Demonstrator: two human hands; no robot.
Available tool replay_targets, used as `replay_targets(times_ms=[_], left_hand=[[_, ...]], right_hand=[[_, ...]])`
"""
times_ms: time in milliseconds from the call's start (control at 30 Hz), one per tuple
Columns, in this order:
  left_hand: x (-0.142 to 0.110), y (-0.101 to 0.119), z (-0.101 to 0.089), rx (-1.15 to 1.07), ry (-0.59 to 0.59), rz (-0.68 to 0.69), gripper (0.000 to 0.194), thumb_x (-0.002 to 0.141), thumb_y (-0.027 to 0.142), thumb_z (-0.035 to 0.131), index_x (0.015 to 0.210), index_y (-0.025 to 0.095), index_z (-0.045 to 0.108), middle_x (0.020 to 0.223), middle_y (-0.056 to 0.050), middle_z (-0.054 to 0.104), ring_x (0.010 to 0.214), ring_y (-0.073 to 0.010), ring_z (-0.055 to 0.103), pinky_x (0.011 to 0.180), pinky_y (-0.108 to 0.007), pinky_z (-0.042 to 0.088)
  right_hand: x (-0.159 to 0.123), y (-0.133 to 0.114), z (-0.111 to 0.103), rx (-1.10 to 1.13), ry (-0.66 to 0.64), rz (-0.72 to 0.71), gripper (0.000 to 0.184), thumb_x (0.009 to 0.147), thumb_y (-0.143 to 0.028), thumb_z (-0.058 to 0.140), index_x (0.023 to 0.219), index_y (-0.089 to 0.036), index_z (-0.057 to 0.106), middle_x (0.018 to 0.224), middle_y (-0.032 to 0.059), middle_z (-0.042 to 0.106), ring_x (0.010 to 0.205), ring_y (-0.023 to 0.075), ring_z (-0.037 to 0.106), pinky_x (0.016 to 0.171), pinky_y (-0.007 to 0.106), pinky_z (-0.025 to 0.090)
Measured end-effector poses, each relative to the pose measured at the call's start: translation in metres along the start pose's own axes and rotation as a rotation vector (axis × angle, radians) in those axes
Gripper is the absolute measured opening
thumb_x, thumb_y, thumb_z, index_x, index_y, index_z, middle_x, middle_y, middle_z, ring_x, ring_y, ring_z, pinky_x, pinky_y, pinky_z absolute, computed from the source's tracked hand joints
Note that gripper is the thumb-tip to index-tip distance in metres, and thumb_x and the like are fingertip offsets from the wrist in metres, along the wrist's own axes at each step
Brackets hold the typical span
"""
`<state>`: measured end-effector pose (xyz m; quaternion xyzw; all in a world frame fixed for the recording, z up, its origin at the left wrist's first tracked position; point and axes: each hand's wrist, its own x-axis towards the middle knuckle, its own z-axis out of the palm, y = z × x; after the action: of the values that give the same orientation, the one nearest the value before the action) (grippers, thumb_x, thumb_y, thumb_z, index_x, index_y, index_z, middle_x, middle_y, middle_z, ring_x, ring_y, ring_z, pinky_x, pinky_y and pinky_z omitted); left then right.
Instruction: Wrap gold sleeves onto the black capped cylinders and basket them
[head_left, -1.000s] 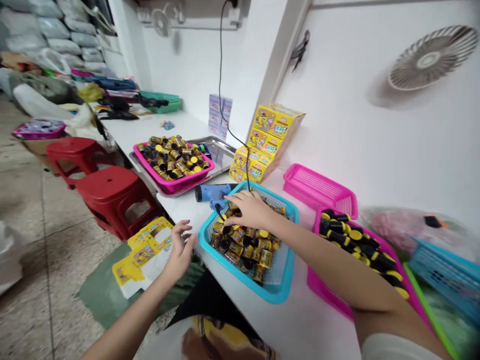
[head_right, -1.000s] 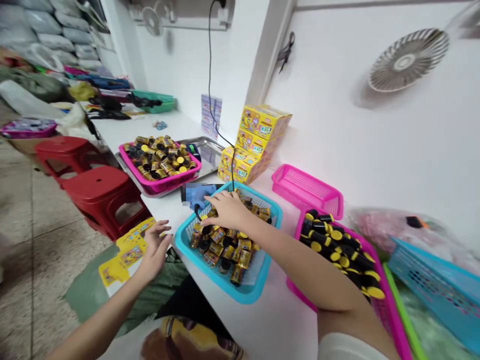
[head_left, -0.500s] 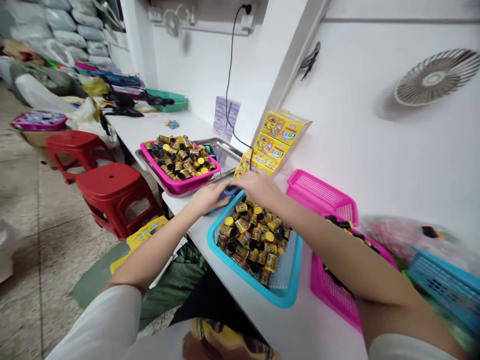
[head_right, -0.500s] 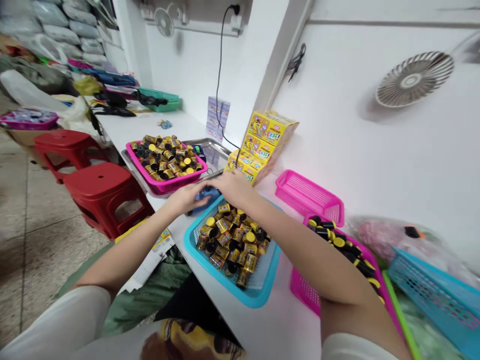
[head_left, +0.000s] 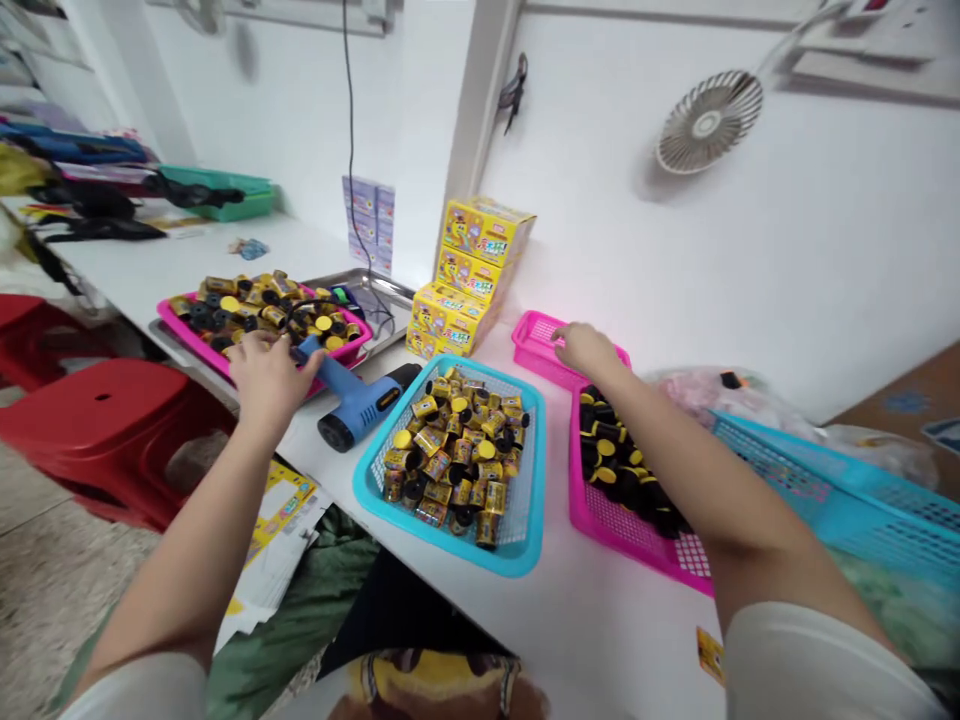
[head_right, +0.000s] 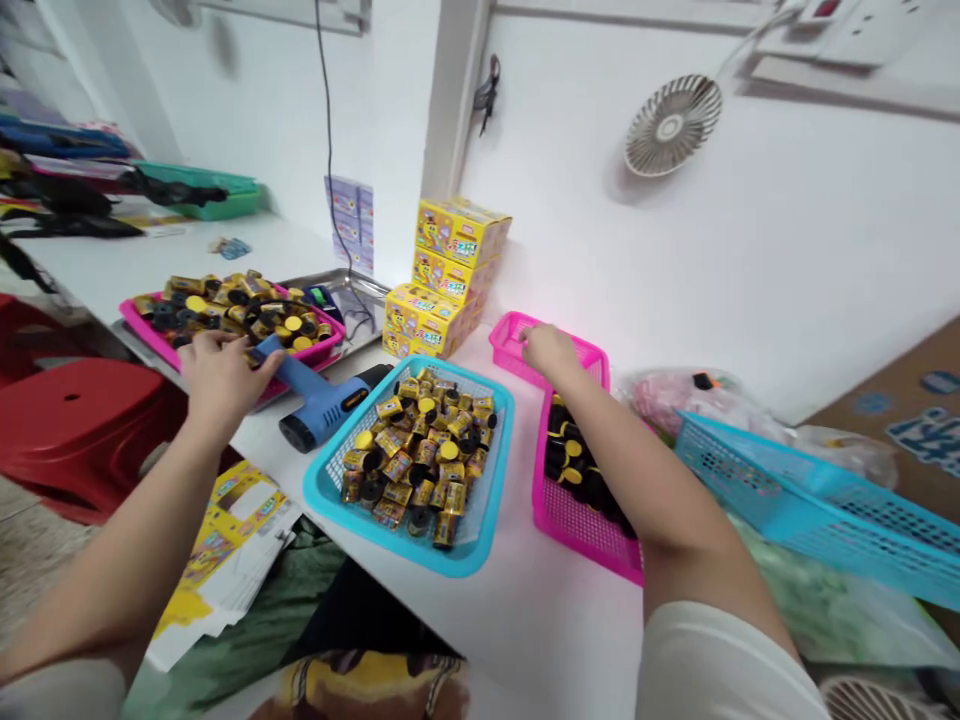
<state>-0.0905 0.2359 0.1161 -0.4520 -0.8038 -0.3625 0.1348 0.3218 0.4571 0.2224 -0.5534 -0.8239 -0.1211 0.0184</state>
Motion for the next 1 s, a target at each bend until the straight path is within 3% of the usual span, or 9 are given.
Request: replay_targets(times_ms=[200, 300, 433, 533, 633, 767, 833, 900, 1000], left_hand=[[0.001, -0.007, -0.001, -0.091, 0.026, -0.148, 0.069, 0.090, 0.075, 0.058, 0.112, 0.011, 0.069, 0.159, -0.010, 0.044, 0.148, -0.0610, 0.030, 0.113, -0.082, 0.026], [0.005, -0.010, 0.000, -0.130, 0.030, -0.174, 0.069, 0.087, 0.078, 0.061, 0.113, 0.014, 0.068, 0.162, -0.008, 0.039, 0.148, -0.0626, 0.025, 0.112, -0.086, 0.020], [-0.017, -0.007, -0.007, -0.206, 0.200, -0.137, 0.072, 0.086, 0.069, 0.066, 0.136, 0.018, 0.061, 0.164, -0.015, 0.030, 0.153, -0.0569, 0.024, 0.120, -0.079, 0.023], [-0.070, 0.000, -0.017, -0.364, 0.146, -0.148, 0.073, 0.079, 0.074, 0.065, 0.128, 0.020, 0.064, 0.144, -0.020, 0.048, 0.148, -0.0506, 0.036, 0.121, -0.074, 0.034], [-0.137, 0.012, -0.026, -0.723, -0.200, -0.465, 0.086, 0.064, 0.080, 0.075, 0.130, 0.026, 0.062, 0.137, -0.016, 0.057, 0.127, -0.0441, 0.060, 0.104, -0.067, 0.056], [-0.192, 0.042, -0.030, -1.177, -0.609, -0.815, 0.081, 0.070, 0.071, 0.084, 0.137, 0.031, 0.060, 0.155, -0.013, 0.055, 0.136, -0.0398, 0.060, 0.092, -0.052, 0.065], [-0.199, 0.063, -0.025, -1.289, -0.647, -0.891, 0.075, 0.066, 0.059, 0.091, 0.130, 0.031, 0.063, 0.151, -0.012, 0.060, 0.130, -0.0370, 0.065, 0.084, -0.045, 0.067], [-0.198, 0.085, -0.016, -1.349, -0.589, -0.975, 0.070, 0.062, 0.044, 0.095, 0.122, 0.029, 0.063, 0.137, -0.009, 0.068, 0.111, -0.0306, 0.072, 0.074, -0.038, 0.065], [-0.195, 0.112, -0.005, -1.381, -0.470, -1.096, 0.055, 0.056, 0.024, 0.088, 0.103, 0.022, 0.062, 0.094, -0.002, 0.074, 0.075, -0.0185, 0.069, 0.062, -0.029, 0.059]], right_hand=[[0.028, 0.032, 0.071, 0.002, -0.224, 0.122, 0.045, 0.101, -0.041, 0.066, 0.138, -0.017, 0.060, 0.138, 0.0120, 0.062, 0.122, 0.0245, 0.064, 0.103, 0.048, 0.058], [0.040, 0.031, 0.088, 0.002, -0.289, 0.163, 0.044, 0.100, -0.042, 0.067, 0.136, -0.016, 0.061, 0.136, 0.0116, 0.063, 0.119, 0.0236, 0.065, 0.101, 0.046, 0.059], [0.051, 0.027, 0.092, 0.012, -0.299, 0.219, 0.041, 0.100, -0.042, 0.067, 0.132, -0.016, 0.063, 0.131, 0.0106, 0.065, 0.115, 0.0222, 0.067, 0.098, 0.044, 0.060], [0.060, 0.033, 0.080, 0.037, -0.221, 0.268, 0.039, 0.101, -0.042, 0.065, 0.130, -0.016, 0.064, 0.130, 0.0107, 0.065, 0.114, 0.0214, 0.067, 0.098, 0.043, 0.060], [0.063, 0.048, 0.054, 0.063, -0.111, 0.313, 0.038, 0.102, -0.042, 0.065, 0.129, -0.017, 0.064, 0.131, 0.0108, 0.066, 0.114, 0.0211, 0.067, 0.099, 0.043, 0.060], [0.041, 0.072, 0.003, 0.073, 0.061, 0.341, 0.036, 0.100, -0.040, 0.067, 0.126, -0.013, 0.065, 0.127, 0.0110, 0.067, 0.115, 0.0218, 0.067, 0.101, 0.044, 0.059], [0.014, 0.082, -0.026, 0.075, 0.167, 0.339, 0.030, 0.103, -0.033, 0.062, 0.123, -0.010, 0.067, 0.124, 0.0125, 0.069, 0.116, 0.0218, 0.066, 0.103, 0.043, 0.055], [-0.026, 0.087, -0.050, 0.076, 0.282, 0.305, 0.038, 0.109, -0.028, 0.045, 0.117, -0.001, 0.070, 0.122, 0.0219, 0.069, 0.124, 0.0245, 0.063, 0.107, 0.038, 0.047], [-0.102, 0.089, -0.067, 0.067, 0.462, 0.283, 0.038, 0.109, -0.028, 0.044, 0.117, -0.003, 0.071, 0.124, 0.0237, 0.068, 0.128, 0.0248, 0.060, 0.110, 0.037, 0.045]])
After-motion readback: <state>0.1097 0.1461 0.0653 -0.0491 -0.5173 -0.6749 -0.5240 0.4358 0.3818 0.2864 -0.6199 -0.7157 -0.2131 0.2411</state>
